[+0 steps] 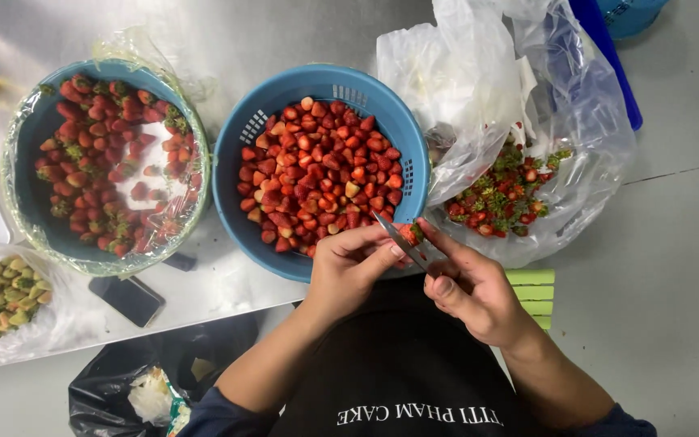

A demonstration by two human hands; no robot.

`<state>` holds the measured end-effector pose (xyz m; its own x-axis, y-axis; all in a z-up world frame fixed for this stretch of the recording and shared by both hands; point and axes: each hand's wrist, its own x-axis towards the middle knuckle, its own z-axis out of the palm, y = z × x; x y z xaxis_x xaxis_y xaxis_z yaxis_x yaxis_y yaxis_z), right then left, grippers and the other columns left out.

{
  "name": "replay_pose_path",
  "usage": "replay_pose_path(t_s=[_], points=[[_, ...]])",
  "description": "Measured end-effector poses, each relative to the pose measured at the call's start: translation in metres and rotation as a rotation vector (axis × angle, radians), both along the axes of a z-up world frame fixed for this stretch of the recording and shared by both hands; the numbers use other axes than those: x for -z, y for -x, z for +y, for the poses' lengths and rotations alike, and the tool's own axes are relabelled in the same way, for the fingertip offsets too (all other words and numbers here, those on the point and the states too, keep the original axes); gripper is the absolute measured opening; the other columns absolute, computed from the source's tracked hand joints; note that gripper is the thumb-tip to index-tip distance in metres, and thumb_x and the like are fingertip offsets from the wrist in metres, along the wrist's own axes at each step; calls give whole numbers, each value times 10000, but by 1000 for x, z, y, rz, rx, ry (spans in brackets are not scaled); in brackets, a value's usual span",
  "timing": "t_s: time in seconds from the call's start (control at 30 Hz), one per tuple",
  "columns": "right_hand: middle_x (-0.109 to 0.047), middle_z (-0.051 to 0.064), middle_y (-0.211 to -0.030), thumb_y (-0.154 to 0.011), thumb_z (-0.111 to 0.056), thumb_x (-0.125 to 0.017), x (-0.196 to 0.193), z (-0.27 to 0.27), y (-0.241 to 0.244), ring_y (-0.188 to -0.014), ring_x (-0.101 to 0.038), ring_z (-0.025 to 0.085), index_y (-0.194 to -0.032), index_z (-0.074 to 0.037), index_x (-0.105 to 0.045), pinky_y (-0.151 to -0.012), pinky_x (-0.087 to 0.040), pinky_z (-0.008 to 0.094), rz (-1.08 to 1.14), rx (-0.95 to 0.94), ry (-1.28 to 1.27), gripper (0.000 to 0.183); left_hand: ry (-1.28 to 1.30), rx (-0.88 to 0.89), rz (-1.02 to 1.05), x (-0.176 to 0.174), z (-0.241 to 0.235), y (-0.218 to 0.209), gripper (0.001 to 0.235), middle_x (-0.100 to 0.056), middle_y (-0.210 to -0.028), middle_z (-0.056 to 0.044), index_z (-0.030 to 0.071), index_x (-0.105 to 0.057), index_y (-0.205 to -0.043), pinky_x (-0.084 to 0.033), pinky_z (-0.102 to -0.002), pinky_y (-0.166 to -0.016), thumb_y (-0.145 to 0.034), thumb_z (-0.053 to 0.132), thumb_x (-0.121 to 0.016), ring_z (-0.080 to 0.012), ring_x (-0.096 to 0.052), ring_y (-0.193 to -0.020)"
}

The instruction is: Trim the green stems off of strawberries using a knife.

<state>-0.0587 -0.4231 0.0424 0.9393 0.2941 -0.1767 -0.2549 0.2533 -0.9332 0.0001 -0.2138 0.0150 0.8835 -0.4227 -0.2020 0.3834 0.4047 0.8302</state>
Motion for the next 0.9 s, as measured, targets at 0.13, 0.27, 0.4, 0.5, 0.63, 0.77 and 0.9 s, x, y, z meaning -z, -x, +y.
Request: replay_pose_path(t_s=[0.13, 0.27, 0.4, 0.5, 0.63, 0.77, 0.9], points=[[-517, -34, -779, -1032, -281, -636, 6, -12, 1, -655, -429, 44, -1641, -55, -324, -591, -360, 193, 0, -32, -57, 721, -55, 10, -9, -7, -4, 1, 235, -752, -1062, -99, -73, -704, -1207, -604, -297, -873, -993, 21, -682, -156, -718, -939], [-588, -8, -870, -1047, -271, -637, 4, -15, -1, -744, -490, 56, -1632, -40, -345, -686, -416, 196, -85, -39, 33, 693, -194, 27, -86, -18, -3, 0, 221, -761, -1037, -87, -52, -724, -1200, -600, -269, -848, -1002, 36, -676, -132, -717, -925], [-624, -22, -815, -1003, -294, -664, 14, -16, -1, -684, -521, 33, -1630, -68, -349, -647, -431, 176, -131, -7, 155, 737, -345, 21, -253, -31, -3, -5, 196, -771, -1035, -75, -29, -741, -1176, -606, -257, -836, -1004, 45, -685, -114, -724, -925], [-668, -8, -901, -999, -267, -697, 19, -12, 1, -728, -543, 34, -1599, -72, -402, -674, -460, 182, -163, 27, 144, 696, -406, 18, -360, -31, -1, -7, 188, -776, -1048, -77, -20, -738, -1169, -611, -266, -849, -998, 43, -693, -122, -736, -944], [-698, 5, -984, -989, -236, -723, 28, -6, 3, -764, -560, 36, -1573, -79, -447, -712, -482, 186, -191, 85, 116, 664, -452, 18, -511, -34, 0, -11, 177, -776, -1058, -92, 0, -737, -1164, -612, -278, -858, -992, 29, -709, -153, -755, -957], [-714, 53, -1120, -993, -214, -761, 35, -8, 4, -868, -586, 64, -1549, -68, -472, -769, -499, 205, -206, 130, 37, 643, -516, -2, -724, -31, 1, -15, 190, -761, -1037, -107, 24, -731, -1139, -605, -290, -819, -951, 6, -752, -202, -761, -921], [-685, 8, -914, -951, -229, -780, 19, -16, 0, -764, -565, 47, -1630, -113, -397, -695, -461, 184, -95, 32, -66, 789, -503, 83, -787, -38, 3, -27, 231, -753, -1029, -111, 35, -730, -1150, -608, -299, -785, -928, -19, -761, -217, -760, -893]])
